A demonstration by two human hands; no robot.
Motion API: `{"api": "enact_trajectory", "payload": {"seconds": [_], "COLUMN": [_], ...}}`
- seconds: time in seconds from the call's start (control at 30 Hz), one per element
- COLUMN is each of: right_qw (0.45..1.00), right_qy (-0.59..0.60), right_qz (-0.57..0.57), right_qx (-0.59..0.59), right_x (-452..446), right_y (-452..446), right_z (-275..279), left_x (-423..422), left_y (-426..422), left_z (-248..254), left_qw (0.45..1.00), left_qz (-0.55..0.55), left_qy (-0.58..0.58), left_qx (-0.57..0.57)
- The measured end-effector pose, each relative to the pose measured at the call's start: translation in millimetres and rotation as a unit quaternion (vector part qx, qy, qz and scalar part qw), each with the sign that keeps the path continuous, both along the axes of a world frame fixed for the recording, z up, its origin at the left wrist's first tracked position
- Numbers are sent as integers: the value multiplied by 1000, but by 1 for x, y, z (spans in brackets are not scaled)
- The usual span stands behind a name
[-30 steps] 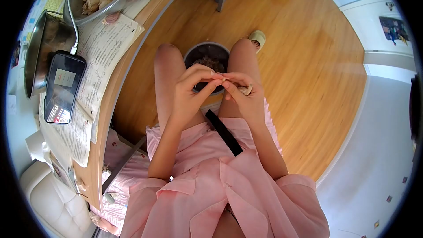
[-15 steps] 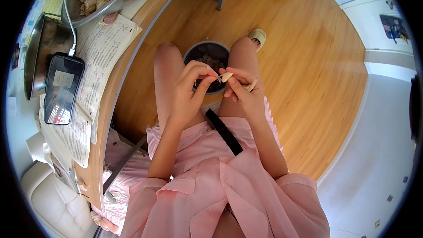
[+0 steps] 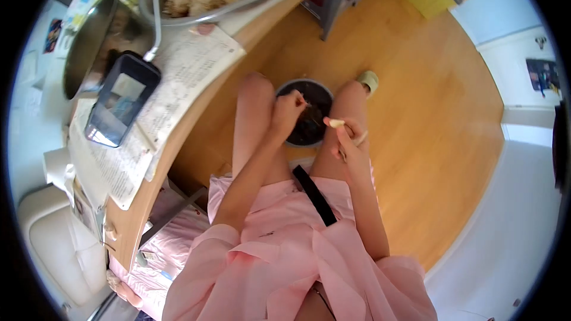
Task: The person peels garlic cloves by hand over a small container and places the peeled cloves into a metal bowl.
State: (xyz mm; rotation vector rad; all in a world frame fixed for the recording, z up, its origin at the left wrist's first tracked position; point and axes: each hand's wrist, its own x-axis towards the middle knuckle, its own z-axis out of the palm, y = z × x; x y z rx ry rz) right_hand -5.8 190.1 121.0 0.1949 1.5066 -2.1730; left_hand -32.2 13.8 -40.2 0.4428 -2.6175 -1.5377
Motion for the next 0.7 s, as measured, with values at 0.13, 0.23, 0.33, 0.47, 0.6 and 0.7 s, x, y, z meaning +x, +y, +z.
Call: {"api": "enact_trajectory", "payload": {"seconds": [0.13,0.23,0.33,0.47,0.6,0.7], "right_qw": [1000,1000,1000,1000,1000,997], "right_qy": [-2,13,20,11,8,6], "right_qz": [7,16,21,18,10,20], "right_qx": [1,8,2,10,11,77], "right_x": [2,1,2,2,1,-2], "right_y": [-3,-5,-6,-7,-6,-2], "right_z": [0,4,0,-6,-26,-36], "left_x": [-14,-13,-10,-10,11,22], "left_y": [4,3,0,6,6,5], "left_z": [-17,-18,-9,-10,-30,2], "left_qw": [989,977,976,960,967,994], "left_qz": [-54,-69,-80,-108,-123,-105], "left_qy": [-27,-38,-69,-106,-6,0], "left_qx": [-132,-199,-189,-234,-222,15]}}
